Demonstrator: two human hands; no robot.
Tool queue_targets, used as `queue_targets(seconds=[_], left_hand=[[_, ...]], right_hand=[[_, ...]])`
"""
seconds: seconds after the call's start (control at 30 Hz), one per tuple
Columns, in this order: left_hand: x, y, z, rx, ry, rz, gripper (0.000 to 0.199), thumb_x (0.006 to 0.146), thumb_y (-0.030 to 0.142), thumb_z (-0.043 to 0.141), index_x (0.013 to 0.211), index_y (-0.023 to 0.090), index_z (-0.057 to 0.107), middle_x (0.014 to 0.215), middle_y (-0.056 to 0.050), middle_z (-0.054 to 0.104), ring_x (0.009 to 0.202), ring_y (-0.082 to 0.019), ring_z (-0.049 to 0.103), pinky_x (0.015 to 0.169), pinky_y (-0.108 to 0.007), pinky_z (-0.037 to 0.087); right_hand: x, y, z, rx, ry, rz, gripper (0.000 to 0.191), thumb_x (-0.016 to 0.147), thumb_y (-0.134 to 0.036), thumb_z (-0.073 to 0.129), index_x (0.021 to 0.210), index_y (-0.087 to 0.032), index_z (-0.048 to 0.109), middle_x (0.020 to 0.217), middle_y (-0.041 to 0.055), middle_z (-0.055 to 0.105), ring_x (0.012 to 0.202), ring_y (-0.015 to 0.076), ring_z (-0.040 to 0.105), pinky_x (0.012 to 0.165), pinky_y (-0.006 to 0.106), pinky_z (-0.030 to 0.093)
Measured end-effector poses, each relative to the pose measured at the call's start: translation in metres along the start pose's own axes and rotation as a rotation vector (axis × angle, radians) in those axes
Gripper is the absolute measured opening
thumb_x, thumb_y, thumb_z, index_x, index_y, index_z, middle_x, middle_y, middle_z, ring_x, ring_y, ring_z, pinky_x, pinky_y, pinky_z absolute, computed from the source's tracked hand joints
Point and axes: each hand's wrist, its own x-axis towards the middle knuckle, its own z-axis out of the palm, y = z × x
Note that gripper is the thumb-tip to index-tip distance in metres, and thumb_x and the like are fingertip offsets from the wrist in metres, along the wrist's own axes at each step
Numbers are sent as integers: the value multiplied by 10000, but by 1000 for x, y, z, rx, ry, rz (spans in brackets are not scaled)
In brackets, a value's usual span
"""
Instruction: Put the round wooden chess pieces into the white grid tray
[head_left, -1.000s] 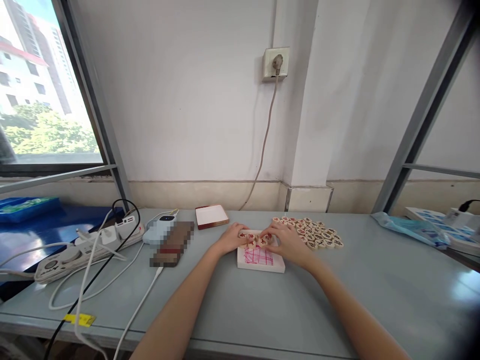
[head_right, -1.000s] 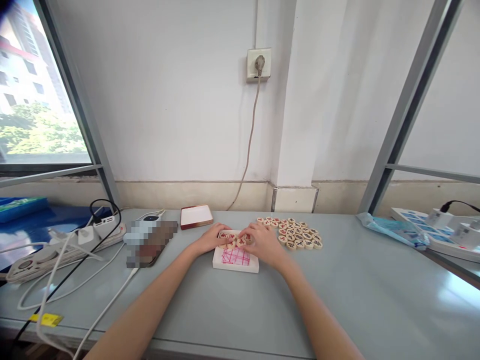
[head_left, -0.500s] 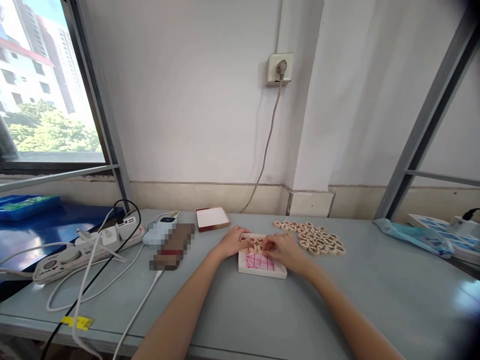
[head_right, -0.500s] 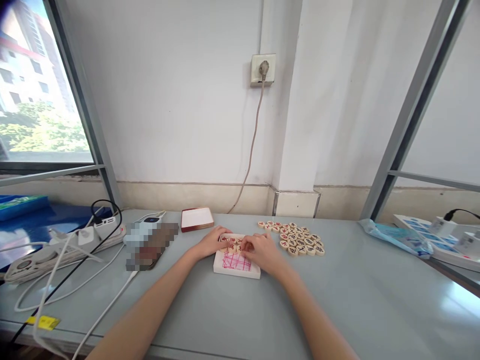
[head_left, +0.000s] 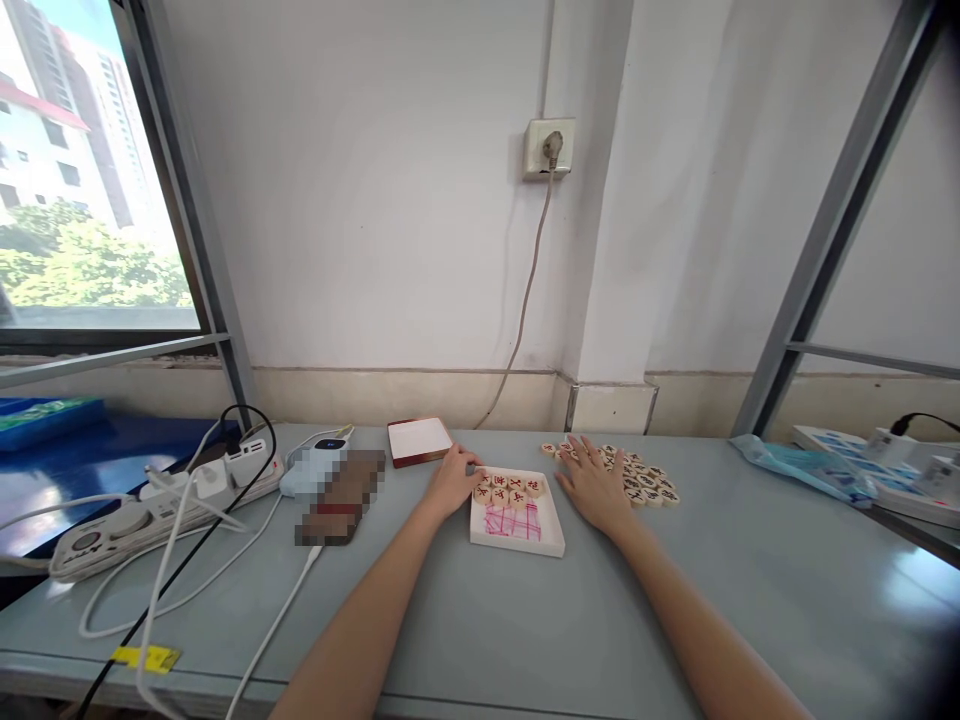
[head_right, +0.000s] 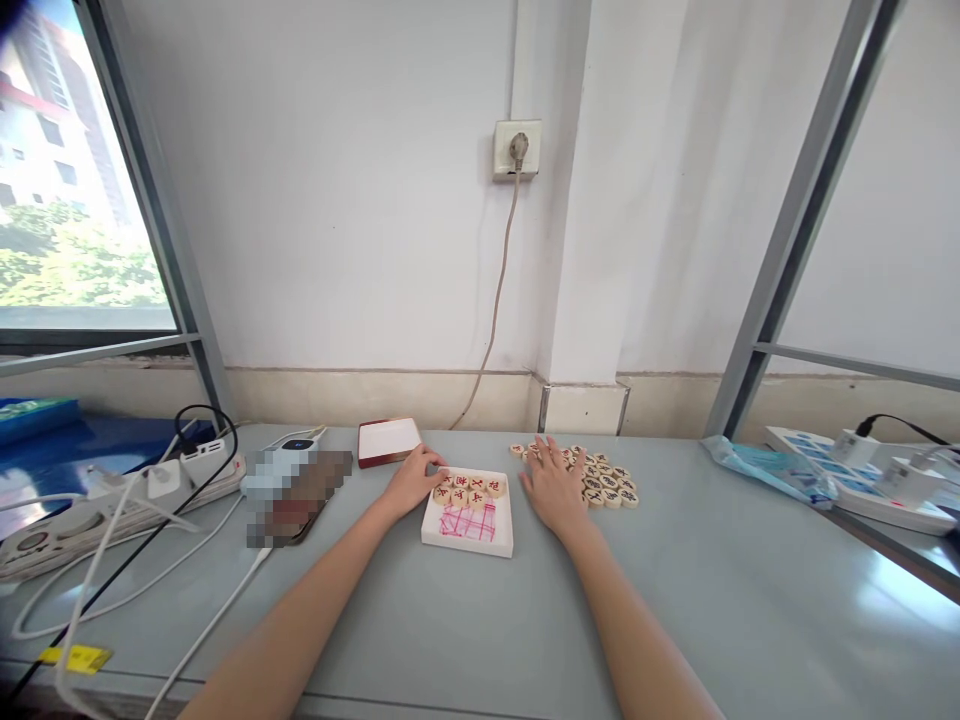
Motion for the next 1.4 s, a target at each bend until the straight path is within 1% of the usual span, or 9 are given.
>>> queue_targets(seconds=[0.1, 0.17, 0.27, 0.43, 0.6, 0.83, 1.2, 1.3, 1.4], left_hand=[[0, -1, -2, 50, 44, -35, 205, 808, 301, 488, 896, 201, 643, 995, -45, 528, 948, -170, 538, 821, -270, 406], [0, -1, -3, 86, 60, -66, 202, 805, 286, 490, 904, 204, 645, 979, -48, 540, 921, -174, 548, 798, -273, 409], [0, -2, -3, 107, 63, -84, 200, 806, 267, 489, 906, 193, 646, 972, -59, 553, 897, -174, 555, 781, -271, 411], [3, -7, -1, 103, 47, -24, 198, 815, 251, 474, 895, 164, 633, 937, -70, 577, 892, -175, 552, 805, -276, 410], [5, -12, 0, 102, 31, 39, 197, 818, 206, 454, 912, 149, 617, 937, -75, 603, 903, -173, 545, 828, -278, 405], [6, -12, 0, 104, 6, 64, 198, 825, 201, 442, 915, 152, 611, 941, -78, 610, 903, -171, 549, 821, -271, 408], [6, -11, -2, 95, 13, 69, 212, 813, 202, 437, 912, 149, 617, 916, -75, 623, 863, -164, 554, 791, -264, 414], [6, -11, -3, 61, 11, 45, 208, 800, 210, 455, 888, 146, 632, 849, -62, 637, 814, -161, 562, 750, -256, 419], [8, -12, -5, -9, 11, 12, 196, 783, 217, 485, 849, 135, 650, 773, -49, 643, 743, -152, 566, 704, -250, 419]], right_hand=[[2, -1, -6, 167, -19, -20, 248, 840, -248, 400, 991, -207, 593, 1238, 92, 550, 1194, 273, 410, 1012, 602, 74], [5, -1, -12, 266, -56, -25, 191, 824, -263, 424, 840, -211, 608, 990, 53, 666, 999, 230, 551, 1013, 505, 194], [10, -2, -22, 348, -83, -8, 190, 804, -315, 457, 728, -215, 600, 770, 12, 678, 790, 192, 605, 923, 403, 328], [10, -17, -45, 490, -69, 8, 279, 795, -432, 467, 959, -269, 625, 968, 7, 671, 860, 201, 593, 848, 380, 356], [4, -31, -56, 483, -204, -160, 192, 755, -437, 535, 775, -285, 652, 838, -19, 679, 918, 229, 558, 911, 450, 260], [1, -34, -52, 357, -178, -197, 179, 793, -353, 499, 708, -276, 636, 928, -31, 660, 993, 225, 507, 905, 454, 245], [1, -34, -47, 328, -151, -199, 206, 803, -387, 501, 708, -268, 640, 930, -10, 625, 1034, 224, 486, 915, 435, 233], [4, -29, -51, 339, -131, -128, 264, 830, -415, 452, 729, -272, 651, 983, -11, 633, 1004, 210, 507, 914, 417, 242], [7, -14, -55, 224, -110, 78, 288, 857, -384, 392, 822, -267, 653, 1012, 9, 639, 937, 205, 534, 873, 407, 274]])
